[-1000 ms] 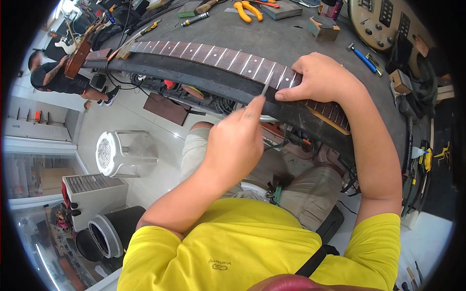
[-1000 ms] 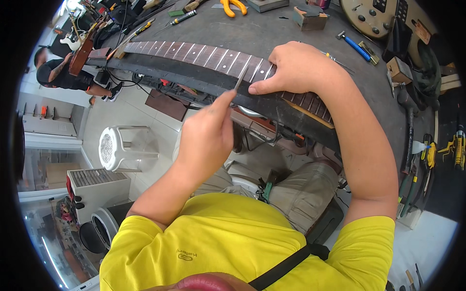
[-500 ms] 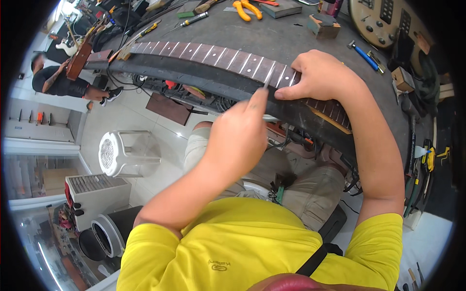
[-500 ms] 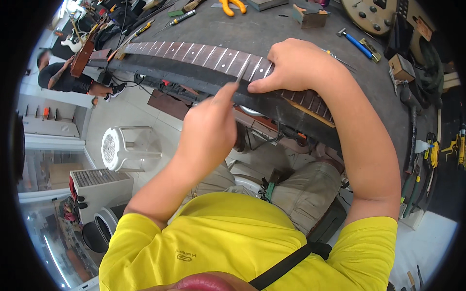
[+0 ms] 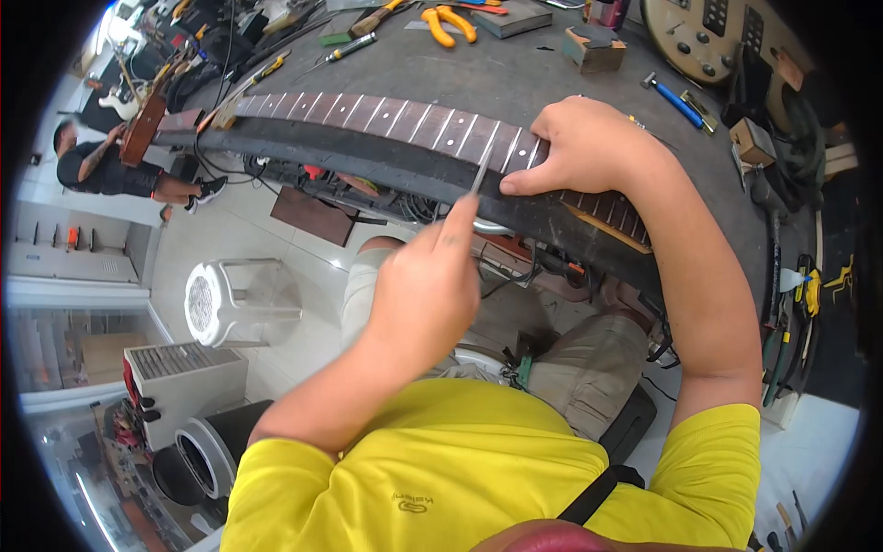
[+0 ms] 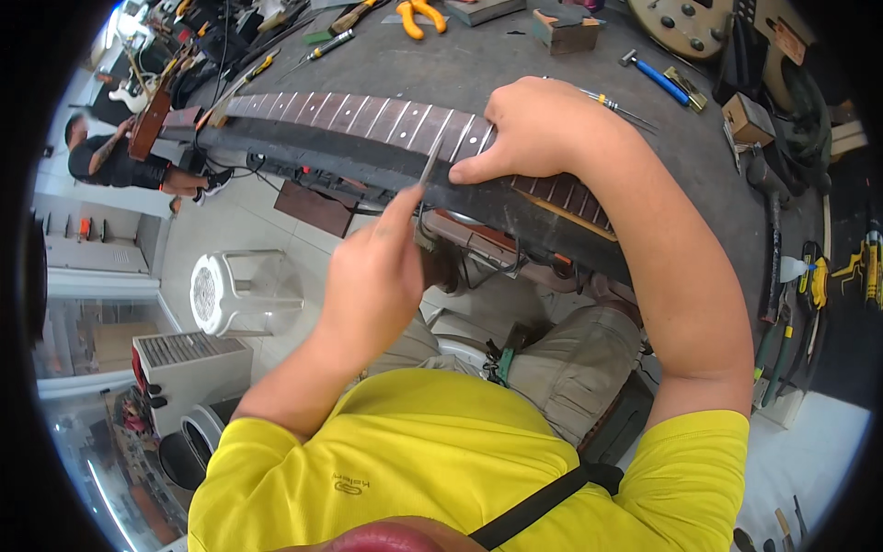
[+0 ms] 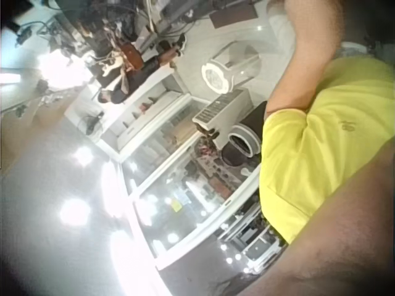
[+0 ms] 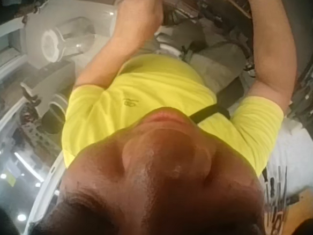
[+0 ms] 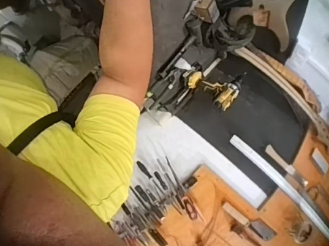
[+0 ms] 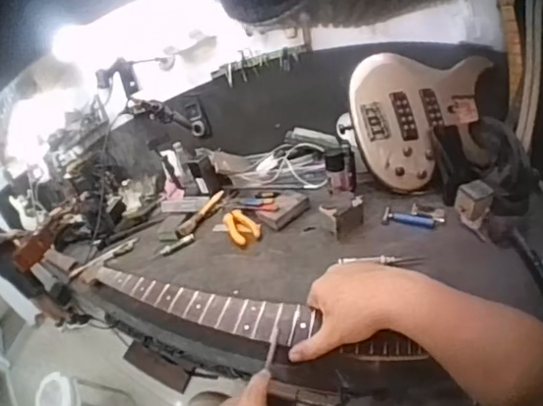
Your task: The person files along the fret slots of a guitar neck using a small metal file.
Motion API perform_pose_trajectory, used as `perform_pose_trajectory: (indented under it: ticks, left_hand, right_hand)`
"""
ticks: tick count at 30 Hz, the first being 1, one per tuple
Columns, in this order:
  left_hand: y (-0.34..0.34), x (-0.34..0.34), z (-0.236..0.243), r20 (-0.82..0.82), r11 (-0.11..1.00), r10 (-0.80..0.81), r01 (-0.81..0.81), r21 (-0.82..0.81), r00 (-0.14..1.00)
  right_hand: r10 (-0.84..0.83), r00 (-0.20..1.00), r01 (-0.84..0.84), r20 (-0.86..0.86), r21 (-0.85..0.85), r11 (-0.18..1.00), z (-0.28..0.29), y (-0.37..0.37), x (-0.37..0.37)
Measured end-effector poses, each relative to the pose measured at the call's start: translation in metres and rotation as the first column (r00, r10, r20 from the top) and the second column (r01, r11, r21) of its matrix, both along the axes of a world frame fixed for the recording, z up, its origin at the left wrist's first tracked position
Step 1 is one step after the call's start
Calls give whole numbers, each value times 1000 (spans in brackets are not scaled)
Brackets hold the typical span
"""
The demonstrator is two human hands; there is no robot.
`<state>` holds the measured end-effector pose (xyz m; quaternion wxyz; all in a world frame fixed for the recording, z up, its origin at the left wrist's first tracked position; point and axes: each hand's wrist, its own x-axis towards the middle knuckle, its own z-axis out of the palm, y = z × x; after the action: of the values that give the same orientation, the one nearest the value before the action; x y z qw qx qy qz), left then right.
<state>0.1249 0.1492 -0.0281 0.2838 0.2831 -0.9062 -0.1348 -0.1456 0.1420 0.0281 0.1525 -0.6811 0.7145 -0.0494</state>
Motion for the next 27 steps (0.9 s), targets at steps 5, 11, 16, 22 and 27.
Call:
perform_pose_trajectory:
  ticks: [5, 11, 16, 22, 27]
  left_hand:
    - [-21, -17, 9, -12, 1000, -22, 22, -12, 1000]
    - [-4, 6, -4, -17, 999, -14, 14, -37, 1000]
    - [-26, -22, 5, -29, 1000, -11, 11, -22, 1000]
    - [-1, 10, -3, -73, 1000, 11, -10, 22, 997]
    - [-29, -22, 8, -29, 999, -30, 29, -45, 999]
  right_hand:
    - [26, 999, -25, -18, 43, 999, 7, -4, 9]
    - [-27, 1000, 27, 16, -41, 999, -5, 2, 10]
    - [23, 999, -22, 22, -30, 999, 3, -2, 7]
    - [0, 1000, 1, 18, -54, 999, -3, -1, 6]
    - [24, 1000, -23, -11, 67, 998, 11, -1, 12]
